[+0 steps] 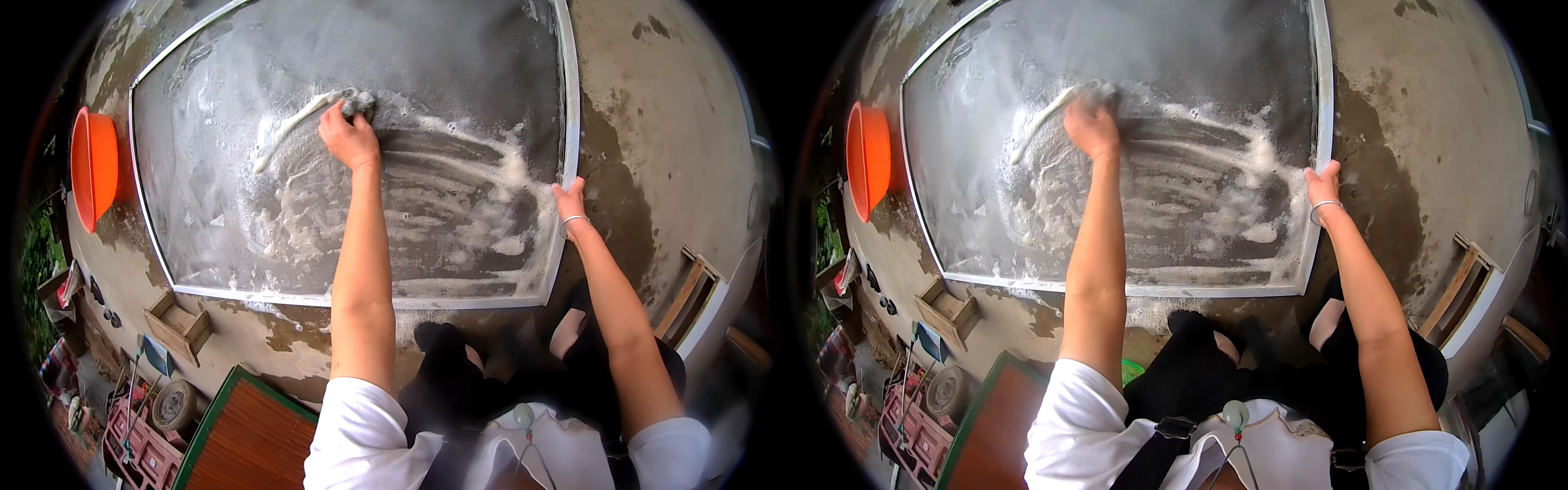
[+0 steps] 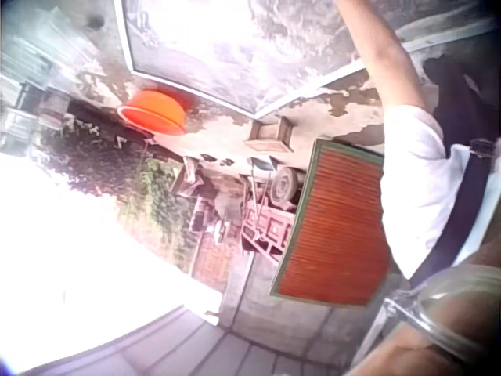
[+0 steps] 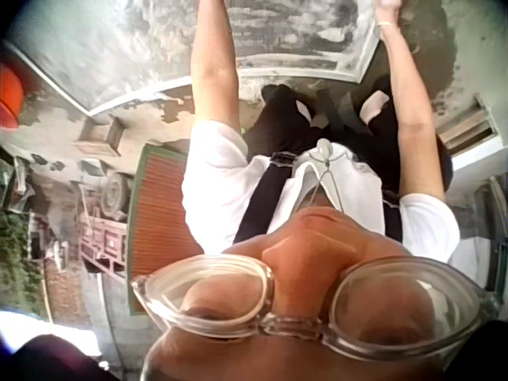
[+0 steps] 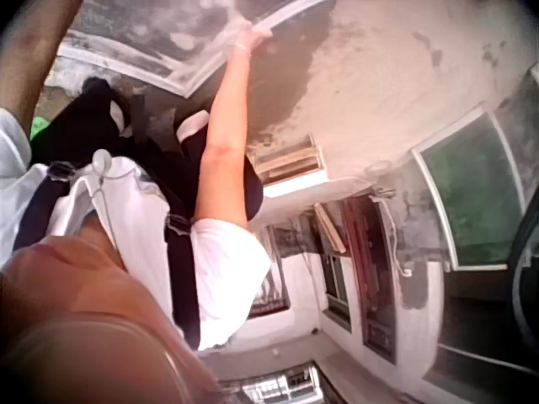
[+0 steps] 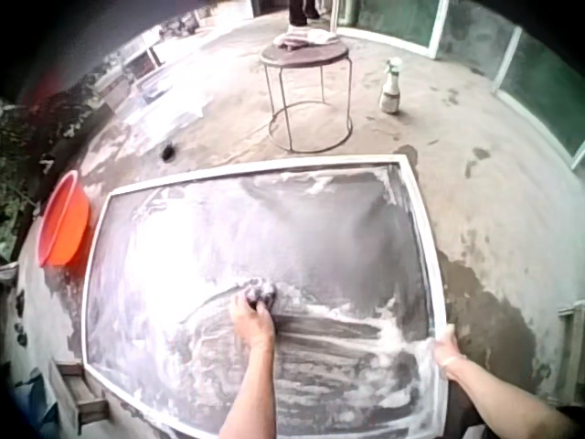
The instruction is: The person cleans a window screen using a cloth and soapy water. They apply soap to the mesh surface, scrub it with the cloth in circular and sweeping motions, and wipe the metal frame.
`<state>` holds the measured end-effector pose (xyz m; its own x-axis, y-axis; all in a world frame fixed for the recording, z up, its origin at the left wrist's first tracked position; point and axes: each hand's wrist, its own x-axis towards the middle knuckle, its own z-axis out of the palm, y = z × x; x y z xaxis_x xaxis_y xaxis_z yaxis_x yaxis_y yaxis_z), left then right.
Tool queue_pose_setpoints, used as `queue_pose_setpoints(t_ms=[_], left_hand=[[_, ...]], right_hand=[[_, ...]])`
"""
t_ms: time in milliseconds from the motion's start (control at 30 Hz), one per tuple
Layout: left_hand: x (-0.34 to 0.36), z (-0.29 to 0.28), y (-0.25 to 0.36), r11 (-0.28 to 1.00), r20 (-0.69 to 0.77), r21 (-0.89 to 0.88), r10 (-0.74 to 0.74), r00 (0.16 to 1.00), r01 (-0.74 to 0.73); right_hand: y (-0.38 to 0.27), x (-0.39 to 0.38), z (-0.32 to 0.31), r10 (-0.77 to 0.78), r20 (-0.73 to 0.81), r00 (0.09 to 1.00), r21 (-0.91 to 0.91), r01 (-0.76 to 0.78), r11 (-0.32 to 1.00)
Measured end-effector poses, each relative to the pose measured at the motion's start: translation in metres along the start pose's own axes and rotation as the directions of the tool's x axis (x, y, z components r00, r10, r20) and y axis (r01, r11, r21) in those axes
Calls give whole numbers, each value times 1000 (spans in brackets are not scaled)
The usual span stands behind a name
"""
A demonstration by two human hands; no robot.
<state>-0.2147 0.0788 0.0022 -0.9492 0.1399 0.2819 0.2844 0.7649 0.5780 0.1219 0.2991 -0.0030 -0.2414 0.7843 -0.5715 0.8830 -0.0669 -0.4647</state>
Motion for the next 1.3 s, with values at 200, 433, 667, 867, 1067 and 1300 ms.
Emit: queue_pose_setpoints(t_ms=[200, 433, 667, 867, 1067, 1300], left_hand=[[-92, 62, 153, 813, 376, -525, 486, 789, -251], [72, 40, -4, 989, -129, 25, 145, 981, -143], [135, 65, -13, 976, -234, 136, -134, 963, 169], [3, 169, 224, 799, 290, -524, 493, 820, -295], [124, 175, 152, 941, 67, -88, 333, 941, -327], [238, 157, 47, 958, -50, -165, -246, 968, 235]], right_hand=[[-4, -10, 9, 3, 9, 1000, 7, -3, 1000], [1, -11, -2, -56, -1, 998, 50, 56, 997], [8, -12, 11, -130, -55, 990, 15, 131, 991], [4, -12, 8, -97, -37, 995, 55, 99, 994], [20, -9, 6, -112, -25, 993, 1, 112, 994], [5, -16, 18, -227, -17, 974, -13, 227, 974]])
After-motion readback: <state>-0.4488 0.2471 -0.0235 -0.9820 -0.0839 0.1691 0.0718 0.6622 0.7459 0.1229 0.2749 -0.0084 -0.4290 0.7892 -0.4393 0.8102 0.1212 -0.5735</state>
